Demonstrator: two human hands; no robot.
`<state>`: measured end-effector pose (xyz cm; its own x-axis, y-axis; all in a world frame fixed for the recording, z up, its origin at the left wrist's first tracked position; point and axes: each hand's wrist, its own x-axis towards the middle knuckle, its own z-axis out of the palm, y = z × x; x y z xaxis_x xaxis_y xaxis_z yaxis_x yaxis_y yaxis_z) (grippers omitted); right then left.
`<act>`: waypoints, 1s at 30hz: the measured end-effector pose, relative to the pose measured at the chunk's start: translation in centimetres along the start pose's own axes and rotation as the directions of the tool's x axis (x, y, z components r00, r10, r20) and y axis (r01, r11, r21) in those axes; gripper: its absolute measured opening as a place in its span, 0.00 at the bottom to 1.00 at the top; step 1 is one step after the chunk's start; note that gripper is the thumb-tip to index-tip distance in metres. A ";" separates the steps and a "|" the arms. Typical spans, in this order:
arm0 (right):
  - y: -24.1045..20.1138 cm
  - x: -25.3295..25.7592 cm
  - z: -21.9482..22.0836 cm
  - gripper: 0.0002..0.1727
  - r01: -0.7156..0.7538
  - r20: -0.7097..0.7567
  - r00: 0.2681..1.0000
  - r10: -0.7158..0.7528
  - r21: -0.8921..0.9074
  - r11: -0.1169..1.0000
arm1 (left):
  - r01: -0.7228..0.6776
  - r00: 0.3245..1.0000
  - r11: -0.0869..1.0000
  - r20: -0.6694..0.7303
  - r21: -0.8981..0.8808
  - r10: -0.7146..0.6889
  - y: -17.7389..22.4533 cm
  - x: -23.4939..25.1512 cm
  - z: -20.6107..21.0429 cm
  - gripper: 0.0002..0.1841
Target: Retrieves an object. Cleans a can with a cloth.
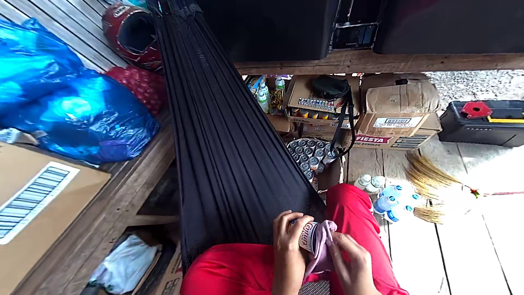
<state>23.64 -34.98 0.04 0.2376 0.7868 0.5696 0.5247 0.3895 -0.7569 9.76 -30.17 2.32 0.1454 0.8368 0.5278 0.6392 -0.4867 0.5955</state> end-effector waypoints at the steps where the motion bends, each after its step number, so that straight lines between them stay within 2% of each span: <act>1: 0.1 0.1 -0.9 0.11 -0.030 0.037 0.999 0.029 0.022 0.999 | 0.005 1.000 1.000 0.000 -0.013 -0.005 0.2 0.2 0.9 0.11; 4: 0.5 1.3 -3.6 0.09 -0.009 0.145 0.989 -0.006 0.104 0.995 | 0.024 1.000 0.995 0.005 -0.096 -0.024 1.4 0.7 3.3 0.11; 6: 1.6 2.3 -4.8 0.09 0.061 0.147 0.986 -0.083 0.146 0.987 | 0.020 1.000 0.988 0.006 -0.155 -0.019 2.6 1.1 4.8 0.11; 9: 4.6 4.3 -6.2 0.11 0.222 0.043 0.974 -0.221 -0.018 0.975 | -0.019 1.000 0.991 0.004 -0.134 0.020 4.0 2.0 6.7 0.10; 11: 6.1 5.4 -7.1 0.13 0.249 0.001 0.968 -0.253 -0.165 0.954 | -0.020 1.000 0.993 0.012 -0.113 0.022 4.8 2.3 7.6 0.13; 13: 5.9 5.7 -7.9 0.13 0.198 0.019 0.980 -0.198 -0.203 0.959 | -0.007 1.000 0.992 0.010 -0.127 0.008 5.2 2.4 8.2 0.14; 16: 4.4 5.2 -8.5 0.11 -0.011 0.146 0.989 0.022 -0.073 0.997 | 0.046 0.999 0.978 0.024 -0.206 -0.042 4.9 2.0 8.3 0.12; 18: 4.5 5.1 -8.1 0.12 -0.073 0.265 0.962 0.066 0.018 0.997 | 0.100 0.995 0.964 0.031 -0.247 -0.095 4.0 1.5 7.9 0.16; 22: 5.3 4.3 -5.5 0.13 -0.100 0.395 0.913 0.098 -0.014 0.995 | 0.257 0.965 0.918 0.021 -0.301 -0.263 0.8 -1.2 6.7 0.27; 25: 4.2 3.9 -4.0 0.11 -0.161 0.498 0.853 0.158 -0.037 0.986 | 0.387 0.922 0.894 0.092 -0.226 -0.376 -1.9 -4.4 3.8 0.34; 27: 3.0 4.8 -4.2 0.13 -0.178 0.496 0.856 0.146 0.019 0.984 | 0.428 0.892 0.894 0.218 -0.134 -0.395 -3.4 -6.3 0.8 0.36; 30: -0.5 7.8 -6.8 0.19 -0.093 0.359 0.933 0.036 0.142 0.985 | 0.431 0.833 0.900 0.413 -0.068 -0.368 -4.9 -8.7 -3.0 0.36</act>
<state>30.82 -32.29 7.07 -0.0532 0.9198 0.3887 0.3787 0.3788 -0.8445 3.10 -35.83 -3.35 0.1977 0.9798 -0.0291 0.5862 -0.0944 0.8046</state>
